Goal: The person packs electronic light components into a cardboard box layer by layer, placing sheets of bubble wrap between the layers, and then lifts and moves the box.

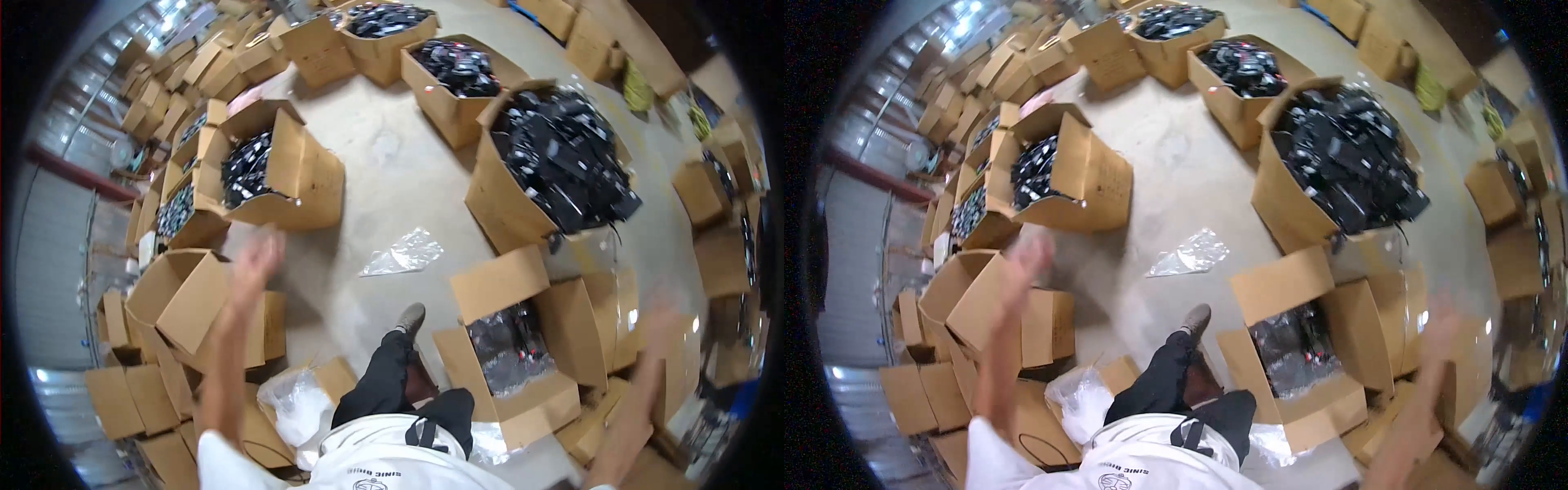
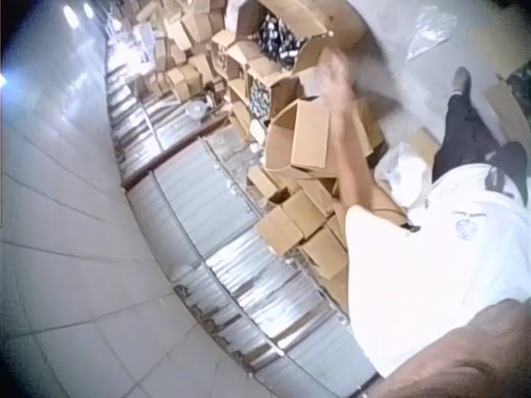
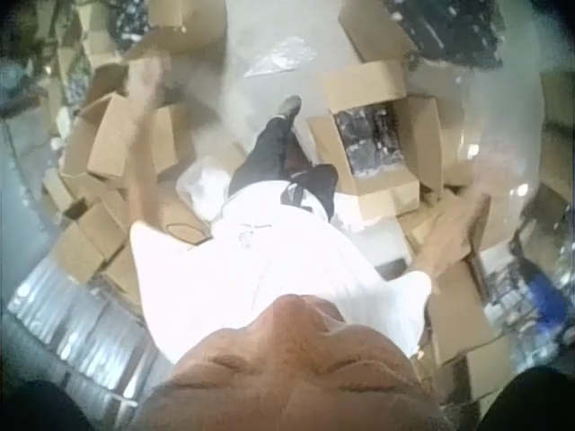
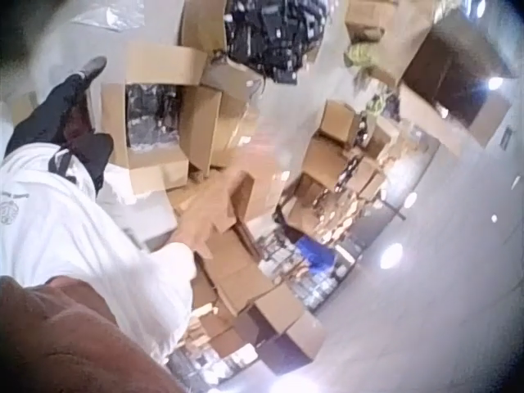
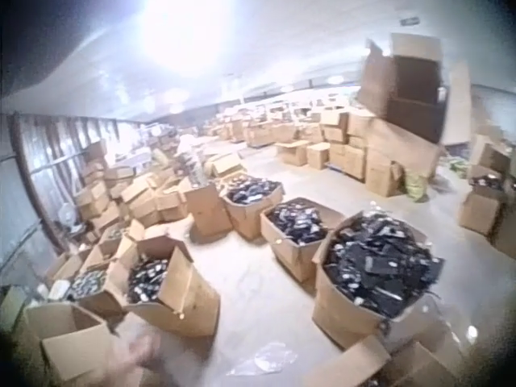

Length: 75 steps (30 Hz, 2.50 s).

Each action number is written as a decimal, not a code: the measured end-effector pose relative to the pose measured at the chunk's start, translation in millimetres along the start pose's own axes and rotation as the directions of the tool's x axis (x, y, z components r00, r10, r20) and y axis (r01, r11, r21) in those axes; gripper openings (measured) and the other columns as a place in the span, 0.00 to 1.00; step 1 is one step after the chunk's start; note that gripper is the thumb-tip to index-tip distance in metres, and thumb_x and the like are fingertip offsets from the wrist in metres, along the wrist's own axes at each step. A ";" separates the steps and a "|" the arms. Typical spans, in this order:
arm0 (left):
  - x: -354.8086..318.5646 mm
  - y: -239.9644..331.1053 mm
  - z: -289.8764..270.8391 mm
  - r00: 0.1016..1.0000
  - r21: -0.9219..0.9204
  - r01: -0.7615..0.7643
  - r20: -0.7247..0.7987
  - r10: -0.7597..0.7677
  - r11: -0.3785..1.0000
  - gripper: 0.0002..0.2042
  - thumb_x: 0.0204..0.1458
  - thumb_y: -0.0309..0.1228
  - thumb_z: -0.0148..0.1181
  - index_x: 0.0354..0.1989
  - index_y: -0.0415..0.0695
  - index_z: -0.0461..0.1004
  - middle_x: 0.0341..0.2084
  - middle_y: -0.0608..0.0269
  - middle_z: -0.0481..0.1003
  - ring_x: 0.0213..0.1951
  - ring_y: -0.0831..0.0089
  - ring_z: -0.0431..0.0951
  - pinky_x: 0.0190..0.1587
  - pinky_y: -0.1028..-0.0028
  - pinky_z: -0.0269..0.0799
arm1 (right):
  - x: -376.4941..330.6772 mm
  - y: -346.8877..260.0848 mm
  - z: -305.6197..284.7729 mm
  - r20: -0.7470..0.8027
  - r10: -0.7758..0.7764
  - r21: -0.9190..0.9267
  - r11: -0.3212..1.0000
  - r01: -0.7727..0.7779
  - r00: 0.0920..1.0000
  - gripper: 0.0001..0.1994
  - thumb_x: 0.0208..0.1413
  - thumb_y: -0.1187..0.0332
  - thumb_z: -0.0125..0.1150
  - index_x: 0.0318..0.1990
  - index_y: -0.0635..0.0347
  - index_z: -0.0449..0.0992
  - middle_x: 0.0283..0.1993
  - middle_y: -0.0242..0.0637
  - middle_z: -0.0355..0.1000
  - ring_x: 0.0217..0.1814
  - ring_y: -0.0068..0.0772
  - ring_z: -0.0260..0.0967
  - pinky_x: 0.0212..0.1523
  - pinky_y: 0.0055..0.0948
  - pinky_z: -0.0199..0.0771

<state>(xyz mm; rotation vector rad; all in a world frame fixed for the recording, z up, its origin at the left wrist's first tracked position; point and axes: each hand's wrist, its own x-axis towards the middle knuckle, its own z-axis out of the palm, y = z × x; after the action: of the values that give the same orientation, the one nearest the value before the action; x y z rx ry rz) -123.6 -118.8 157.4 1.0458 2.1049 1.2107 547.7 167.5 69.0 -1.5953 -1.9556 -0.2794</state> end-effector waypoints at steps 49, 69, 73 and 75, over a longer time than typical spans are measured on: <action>1036.9 -257.4 367.0 0.929 0.521 -0.363 0.266 0.257 0.773 0.18 0.61 0.36 0.53 0.54 0.36 0.71 0.49 0.38 0.73 0.51 0.42 0.72 0.51 0.53 0.70 | 374.5 -389.0 858.7 0.524 0.789 -0.169 0.466 -0.869 0.321 0.26 0.56 0.55 0.56 0.47 0.76 0.69 0.49 0.65 0.71 0.54 0.60 0.70 0.57 0.48 0.68; 1343.6 -275.9 570.9 0.774 0.446 -0.599 0.535 0.339 0.664 0.16 0.55 0.43 0.61 0.29 0.40 0.77 0.29 0.43 0.78 0.37 0.44 0.79 0.41 0.52 0.74 | 350.7 -366.8 963.2 0.185 0.982 0.049 -0.053 -0.997 -0.043 0.14 0.55 0.65 0.58 0.39 0.70 0.74 0.33 0.45 0.74 0.24 0.39 0.74 0.14 0.36 0.76; 1319.2 -273.5 553.5 0.777 0.471 -0.611 0.509 0.370 0.636 0.16 0.55 0.42 0.60 0.28 0.39 0.78 0.27 0.42 0.78 0.34 0.44 0.79 0.40 0.52 0.75 | 344.6 -350.6 952.7 0.224 0.974 0.002 0.000 -1.000 0.001 0.11 0.53 0.69 0.59 0.37 0.71 0.74 0.30 0.45 0.74 0.20 0.39 0.72 0.12 0.35 0.74; 1299.8 -284.7 524.4 0.815 0.498 -0.568 0.449 0.366 0.655 0.16 0.55 0.42 0.60 0.27 0.39 0.77 0.26 0.41 0.77 0.34 0.43 0.79 0.39 0.52 0.75 | 346.1 -350.9 943.3 0.281 0.959 0.004 0.042 -0.999 0.042 0.11 0.54 0.69 0.59 0.36 0.71 0.74 0.29 0.45 0.74 0.20 0.39 0.73 0.11 0.34 0.73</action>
<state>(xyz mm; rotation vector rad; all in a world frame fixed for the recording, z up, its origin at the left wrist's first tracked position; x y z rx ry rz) -612.1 1105.6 -397.2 2.0487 2.0565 0.4508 -112.6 842.4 -422.0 -2.4628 -0.4191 0.7067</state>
